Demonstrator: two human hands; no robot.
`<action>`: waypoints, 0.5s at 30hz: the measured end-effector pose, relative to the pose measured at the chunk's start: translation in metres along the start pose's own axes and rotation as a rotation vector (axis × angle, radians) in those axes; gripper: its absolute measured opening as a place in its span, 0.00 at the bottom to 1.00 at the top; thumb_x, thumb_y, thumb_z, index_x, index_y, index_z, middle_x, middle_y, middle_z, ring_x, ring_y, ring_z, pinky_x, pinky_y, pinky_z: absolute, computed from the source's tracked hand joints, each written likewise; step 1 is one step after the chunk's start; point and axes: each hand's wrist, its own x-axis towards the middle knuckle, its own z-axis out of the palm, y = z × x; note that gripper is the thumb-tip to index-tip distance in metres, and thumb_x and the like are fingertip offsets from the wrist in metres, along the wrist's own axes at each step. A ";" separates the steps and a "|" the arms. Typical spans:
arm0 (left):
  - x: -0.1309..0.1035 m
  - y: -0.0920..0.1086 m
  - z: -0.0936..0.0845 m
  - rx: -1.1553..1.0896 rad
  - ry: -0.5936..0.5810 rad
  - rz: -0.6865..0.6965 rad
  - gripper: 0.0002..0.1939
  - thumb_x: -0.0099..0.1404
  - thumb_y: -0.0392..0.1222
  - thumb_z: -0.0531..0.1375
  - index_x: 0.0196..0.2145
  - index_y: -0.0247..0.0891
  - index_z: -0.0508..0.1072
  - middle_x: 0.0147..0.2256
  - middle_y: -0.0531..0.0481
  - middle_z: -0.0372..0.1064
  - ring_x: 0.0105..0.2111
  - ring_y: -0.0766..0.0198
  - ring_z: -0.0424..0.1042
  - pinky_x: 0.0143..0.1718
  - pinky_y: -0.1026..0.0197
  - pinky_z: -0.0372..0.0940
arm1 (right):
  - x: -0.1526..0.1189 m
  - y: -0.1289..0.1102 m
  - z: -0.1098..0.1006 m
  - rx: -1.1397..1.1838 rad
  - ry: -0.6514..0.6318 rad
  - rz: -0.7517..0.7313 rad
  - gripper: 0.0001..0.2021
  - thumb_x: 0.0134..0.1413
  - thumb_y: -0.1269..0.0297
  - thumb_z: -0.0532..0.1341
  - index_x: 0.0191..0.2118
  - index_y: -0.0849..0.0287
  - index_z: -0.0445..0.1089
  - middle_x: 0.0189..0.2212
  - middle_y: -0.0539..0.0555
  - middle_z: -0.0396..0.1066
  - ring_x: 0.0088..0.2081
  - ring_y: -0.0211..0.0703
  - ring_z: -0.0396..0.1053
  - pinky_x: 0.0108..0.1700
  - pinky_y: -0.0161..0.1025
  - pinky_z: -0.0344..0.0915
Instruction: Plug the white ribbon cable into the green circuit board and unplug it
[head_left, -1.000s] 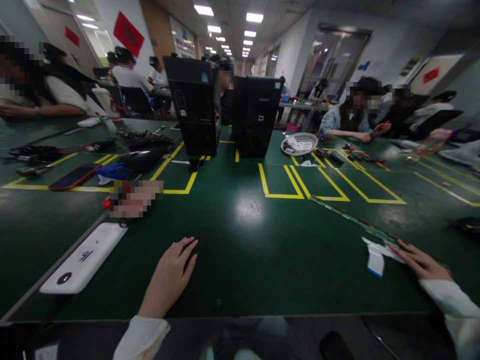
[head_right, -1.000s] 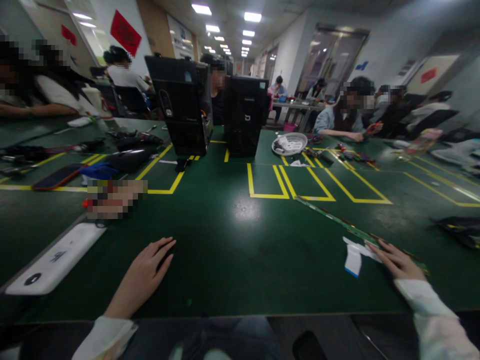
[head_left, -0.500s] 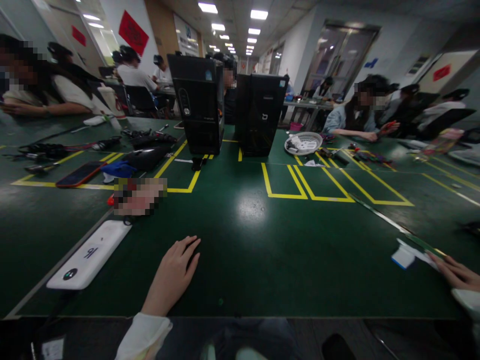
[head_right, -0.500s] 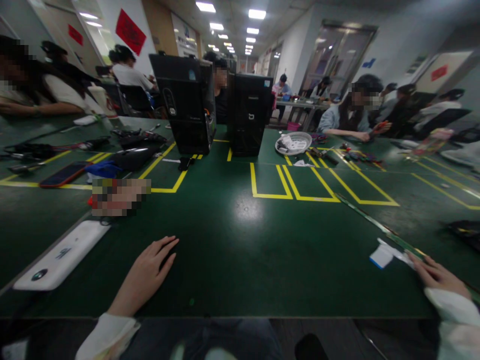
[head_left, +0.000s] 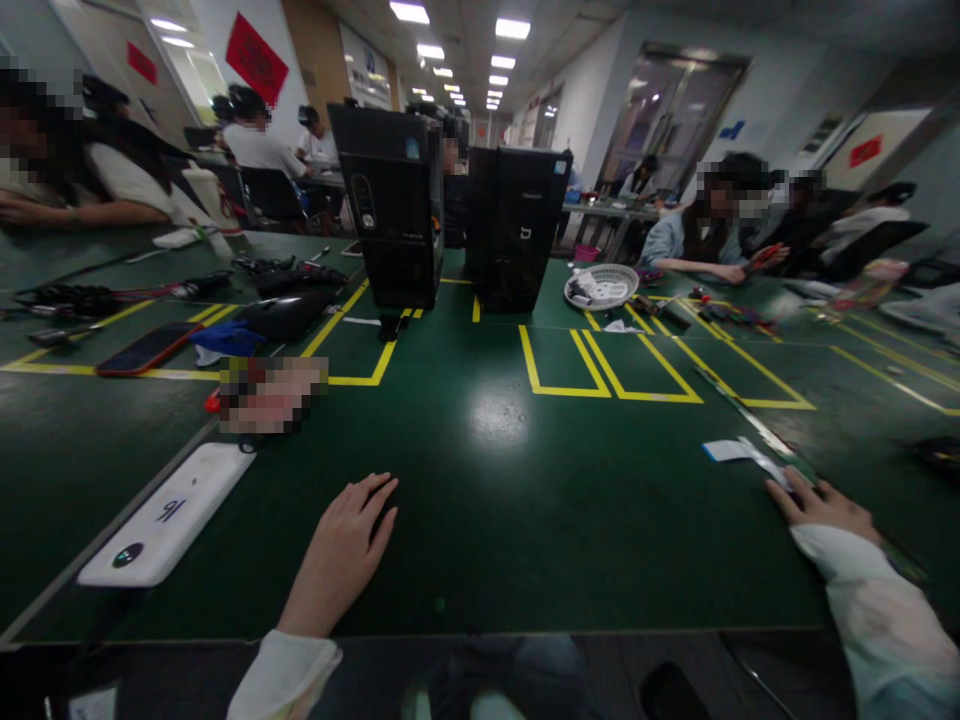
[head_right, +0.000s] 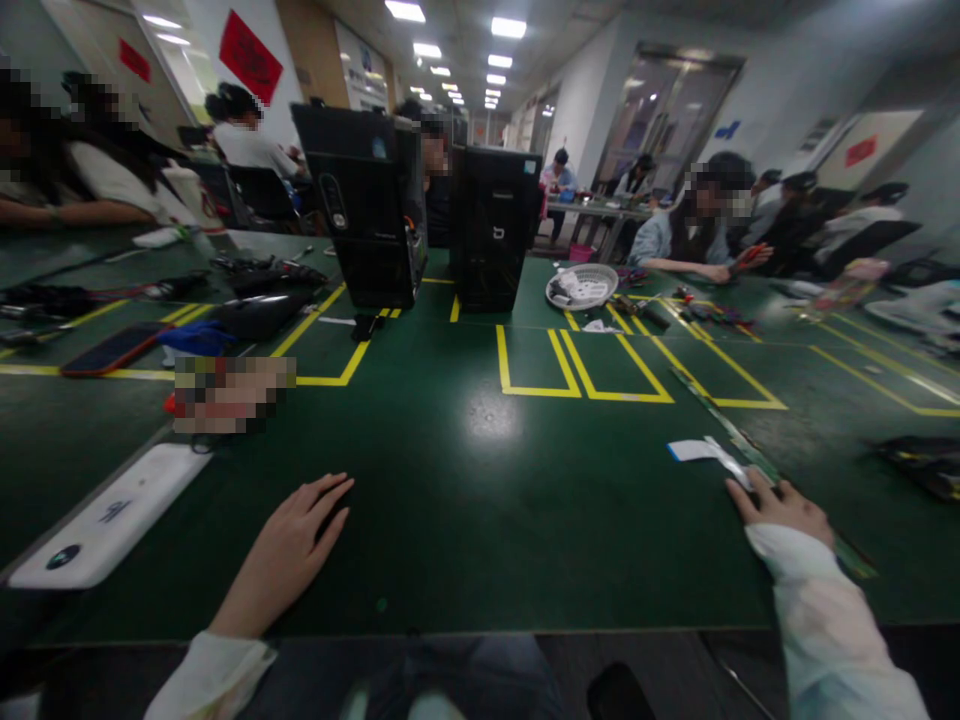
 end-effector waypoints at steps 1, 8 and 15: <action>0.000 0.000 0.000 0.001 -0.002 -0.001 0.22 0.70 0.47 0.48 0.57 0.35 0.66 0.56 0.40 0.64 0.56 0.51 0.63 0.59 0.43 0.57 | -0.001 -0.013 -0.005 0.025 -0.028 0.047 0.33 0.59 0.43 0.40 0.63 0.55 0.57 0.63 0.68 0.52 0.60 0.63 0.54 0.56 0.55 0.53; 0.000 0.000 0.000 -0.004 0.000 -0.004 0.22 0.70 0.47 0.48 0.56 0.37 0.66 0.56 0.40 0.64 0.56 0.51 0.64 0.59 0.43 0.57 | -0.003 -0.077 -0.019 0.204 0.010 0.161 0.35 0.56 0.40 0.44 0.62 0.57 0.60 0.62 0.73 0.51 0.59 0.74 0.50 0.53 0.63 0.47; -0.001 -0.003 0.002 0.005 -0.018 -0.004 0.23 0.70 0.47 0.48 0.57 0.36 0.65 0.56 0.40 0.63 0.56 0.51 0.63 0.59 0.43 0.57 | 0.003 -0.084 -0.010 0.318 0.128 0.189 0.33 0.55 0.43 0.49 0.58 0.61 0.65 0.59 0.76 0.53 0.58 0.76 0.50 0.52 0.67 0.44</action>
